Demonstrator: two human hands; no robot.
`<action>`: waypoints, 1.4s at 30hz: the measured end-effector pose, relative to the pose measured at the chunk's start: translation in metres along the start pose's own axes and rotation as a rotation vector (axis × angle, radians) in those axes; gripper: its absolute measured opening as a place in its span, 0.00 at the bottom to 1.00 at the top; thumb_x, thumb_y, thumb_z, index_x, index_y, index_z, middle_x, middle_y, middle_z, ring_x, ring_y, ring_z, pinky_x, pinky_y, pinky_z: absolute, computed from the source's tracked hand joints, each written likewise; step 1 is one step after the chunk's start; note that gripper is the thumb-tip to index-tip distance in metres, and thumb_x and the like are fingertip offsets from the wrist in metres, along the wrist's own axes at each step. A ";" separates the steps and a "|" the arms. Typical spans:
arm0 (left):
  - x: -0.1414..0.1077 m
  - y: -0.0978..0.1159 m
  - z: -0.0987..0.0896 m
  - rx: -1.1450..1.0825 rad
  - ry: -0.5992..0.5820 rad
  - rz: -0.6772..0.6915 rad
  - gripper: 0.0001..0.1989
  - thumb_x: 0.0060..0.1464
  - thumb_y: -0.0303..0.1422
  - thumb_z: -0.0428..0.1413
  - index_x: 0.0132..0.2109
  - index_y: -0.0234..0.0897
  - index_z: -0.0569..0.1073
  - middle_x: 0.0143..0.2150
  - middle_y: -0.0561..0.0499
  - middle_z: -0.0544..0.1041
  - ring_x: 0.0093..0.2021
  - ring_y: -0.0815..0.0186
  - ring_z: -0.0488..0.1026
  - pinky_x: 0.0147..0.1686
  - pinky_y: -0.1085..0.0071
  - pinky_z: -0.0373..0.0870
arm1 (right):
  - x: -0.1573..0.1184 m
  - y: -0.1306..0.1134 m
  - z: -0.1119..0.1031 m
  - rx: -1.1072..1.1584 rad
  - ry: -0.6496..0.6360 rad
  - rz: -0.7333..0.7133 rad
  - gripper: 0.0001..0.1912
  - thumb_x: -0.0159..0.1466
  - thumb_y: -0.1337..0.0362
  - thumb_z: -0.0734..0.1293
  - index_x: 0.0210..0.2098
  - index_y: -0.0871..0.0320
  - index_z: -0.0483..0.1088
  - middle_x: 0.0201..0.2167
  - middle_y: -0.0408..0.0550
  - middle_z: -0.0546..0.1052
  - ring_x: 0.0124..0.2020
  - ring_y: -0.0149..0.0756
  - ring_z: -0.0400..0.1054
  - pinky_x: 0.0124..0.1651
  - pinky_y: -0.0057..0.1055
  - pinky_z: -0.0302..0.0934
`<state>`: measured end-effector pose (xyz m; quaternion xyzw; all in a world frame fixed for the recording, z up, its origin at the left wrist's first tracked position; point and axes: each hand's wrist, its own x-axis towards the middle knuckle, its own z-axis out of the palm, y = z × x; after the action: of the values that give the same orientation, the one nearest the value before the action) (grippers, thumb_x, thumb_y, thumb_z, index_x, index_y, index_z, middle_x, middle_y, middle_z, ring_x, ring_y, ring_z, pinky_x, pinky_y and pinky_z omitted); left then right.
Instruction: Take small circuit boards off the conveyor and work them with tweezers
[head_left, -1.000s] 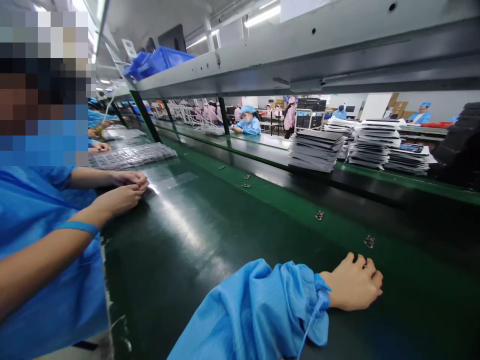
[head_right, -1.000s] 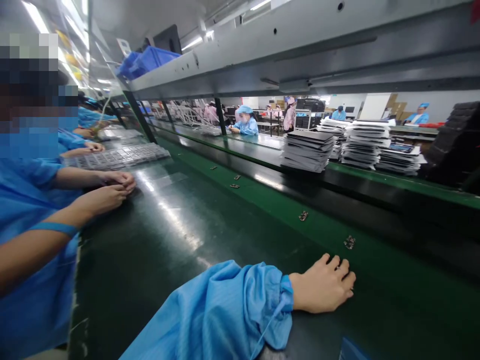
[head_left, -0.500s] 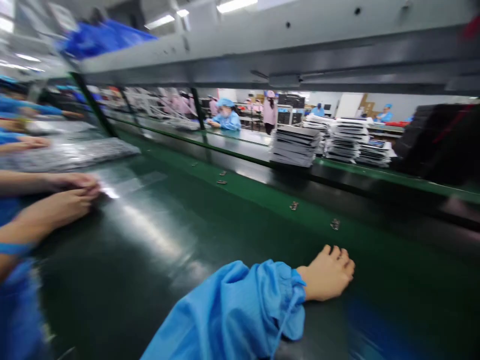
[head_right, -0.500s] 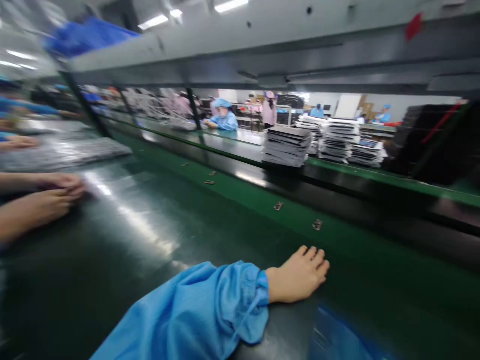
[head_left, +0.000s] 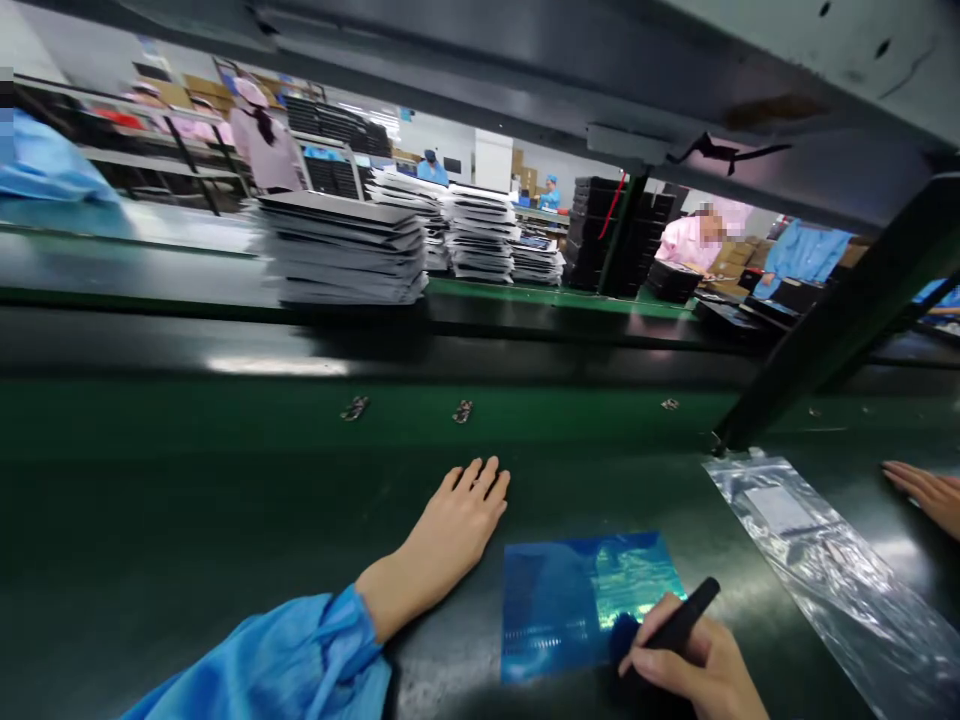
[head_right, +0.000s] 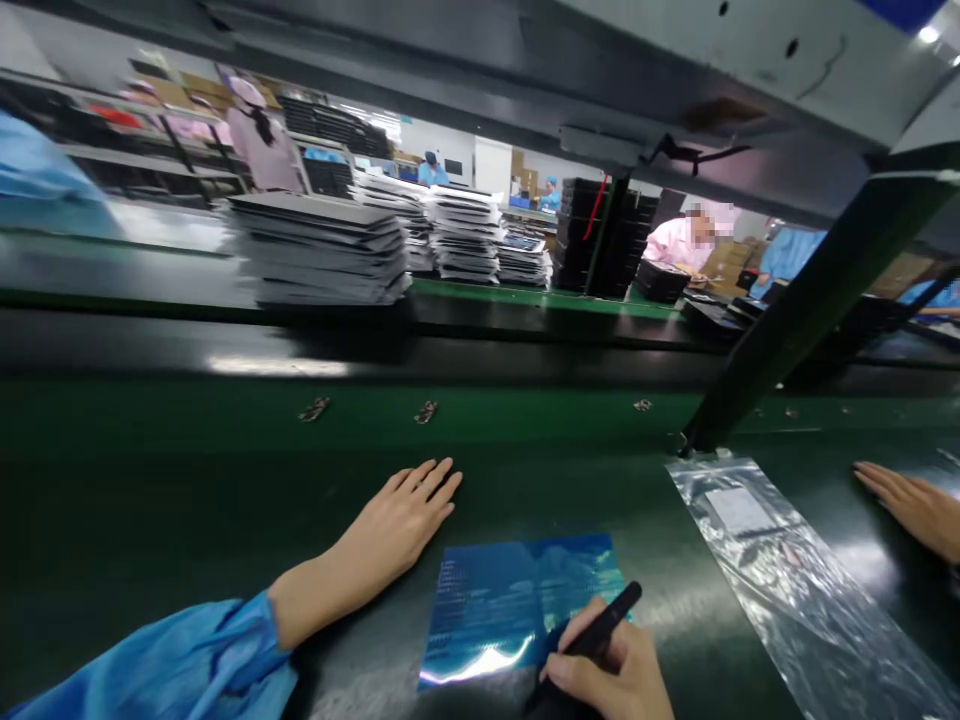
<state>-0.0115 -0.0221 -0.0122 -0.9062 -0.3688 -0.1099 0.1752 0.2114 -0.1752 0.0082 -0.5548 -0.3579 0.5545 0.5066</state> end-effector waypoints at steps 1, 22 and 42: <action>0.000 0.000 0.000 0.003 -0.002 0.004 0.18 0.60 0.26 0.39 0.52 0.28 0.68 0.54 0.35 0.66 0.52 0.50 0.66 0.45 0.55 0.65 | -0.001 0.000 0.001 0.017 -0.001 -0.003 0.10 0.46 0.60 0.74 0.22 0.58 0.72 0.20 0.47 0.76 0.24 0.36 0.66 0.28 0.27 0.55; -0.049 0.055 -0.081 -0.324 -0.119 0.448 0.17 0.60 0.29 0.43 0.54 0.34 0.65 0.55 0.43 0.66 0.54 0.57 0.63 0.53 0.60 0.60 | -0.008 -0.027 -0.011 -0.184 0.061 0.029 0.09 0.51 0.57 0.73 0.25 0.55 0.75 0.28 0.48 0.75 0.35 0.44 0.67 0.38 0.32 0.63; -0.052 0.067 -0.084 -0.337 -0.033 0.399 0.16 0.58 0.28 0.45 0.52 0.29 0.67 0.52 0.39 0.69 0.53 0.53 0.65 0.53 0.54 0.58 | 0.002 -0.018 0.016 -0.310 0.043 -0.094 0.07 0.55 0.59 0.71 0.27 0.56 0.74 0.29 0.46 0.74 0.35 0.43 0.67 0.36 0.34 0.60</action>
<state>-0.0066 -0.1326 0.0317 -0.9790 -0.1623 -0.1184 0.0341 0.1985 -0.1666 0.0276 -0.6206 -0.4537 0.4566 0.4478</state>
